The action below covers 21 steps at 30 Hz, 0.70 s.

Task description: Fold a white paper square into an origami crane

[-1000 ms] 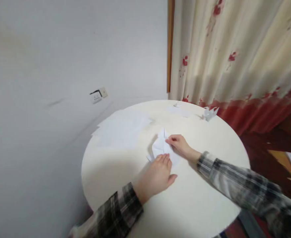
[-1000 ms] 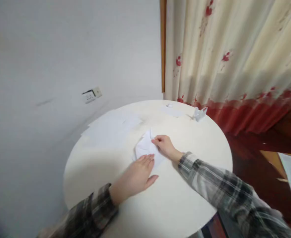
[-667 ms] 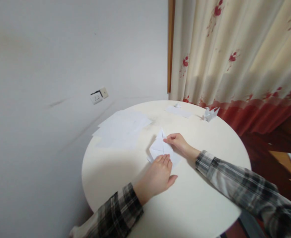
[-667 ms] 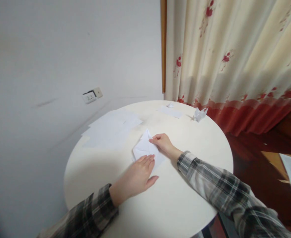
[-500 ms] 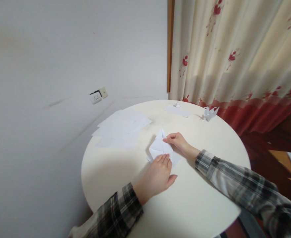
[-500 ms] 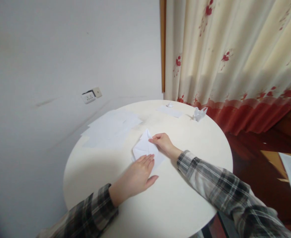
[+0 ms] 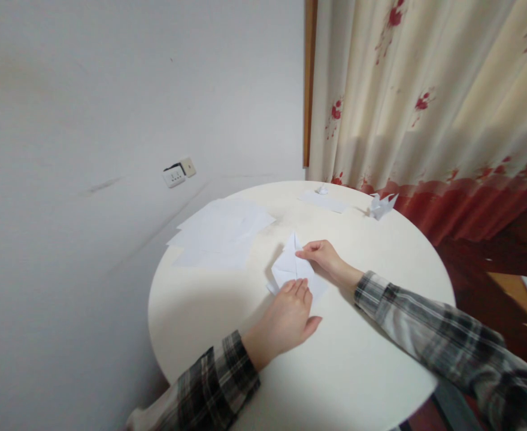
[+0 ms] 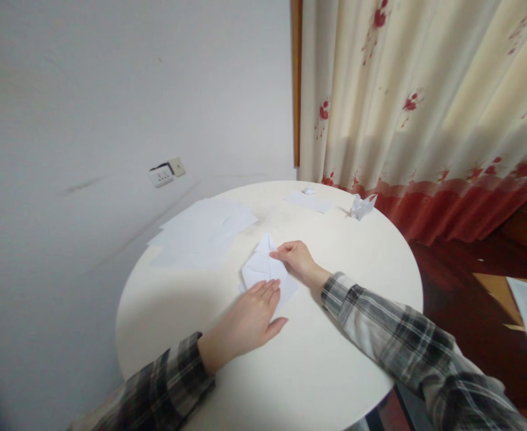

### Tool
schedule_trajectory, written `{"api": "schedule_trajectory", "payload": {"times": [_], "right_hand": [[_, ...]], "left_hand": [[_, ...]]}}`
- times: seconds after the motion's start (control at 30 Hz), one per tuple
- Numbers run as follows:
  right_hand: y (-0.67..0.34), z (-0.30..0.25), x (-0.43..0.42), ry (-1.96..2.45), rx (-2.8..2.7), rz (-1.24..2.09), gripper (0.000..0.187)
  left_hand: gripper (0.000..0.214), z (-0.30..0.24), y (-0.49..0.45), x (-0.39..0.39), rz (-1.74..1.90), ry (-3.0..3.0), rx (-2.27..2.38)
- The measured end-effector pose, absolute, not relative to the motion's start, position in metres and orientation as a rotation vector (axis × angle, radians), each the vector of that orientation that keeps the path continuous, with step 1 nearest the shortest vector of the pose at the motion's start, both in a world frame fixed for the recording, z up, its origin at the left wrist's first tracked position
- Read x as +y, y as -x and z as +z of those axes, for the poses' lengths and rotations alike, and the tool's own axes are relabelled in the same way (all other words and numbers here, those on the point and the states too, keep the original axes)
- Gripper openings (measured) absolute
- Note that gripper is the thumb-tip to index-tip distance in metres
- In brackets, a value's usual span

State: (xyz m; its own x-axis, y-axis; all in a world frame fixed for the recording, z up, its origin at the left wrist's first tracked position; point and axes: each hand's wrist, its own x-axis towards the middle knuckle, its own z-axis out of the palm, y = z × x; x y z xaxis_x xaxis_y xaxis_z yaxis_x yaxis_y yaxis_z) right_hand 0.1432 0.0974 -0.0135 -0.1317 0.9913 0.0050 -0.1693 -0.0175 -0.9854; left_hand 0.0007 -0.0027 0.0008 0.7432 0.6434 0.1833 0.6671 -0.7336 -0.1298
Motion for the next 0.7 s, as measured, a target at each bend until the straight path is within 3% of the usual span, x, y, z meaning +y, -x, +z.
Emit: {"api": "schedule_trajectory", "payload": {"times": [0.7], "right_hand": [[-0.137, 0.01, 0.11, 0.993, -1.212, 1.272, 0.03]], "left_hand": [[0.047, 0.002, -0.001, -0.006, -0.162, 2.74, -1.035]]}}
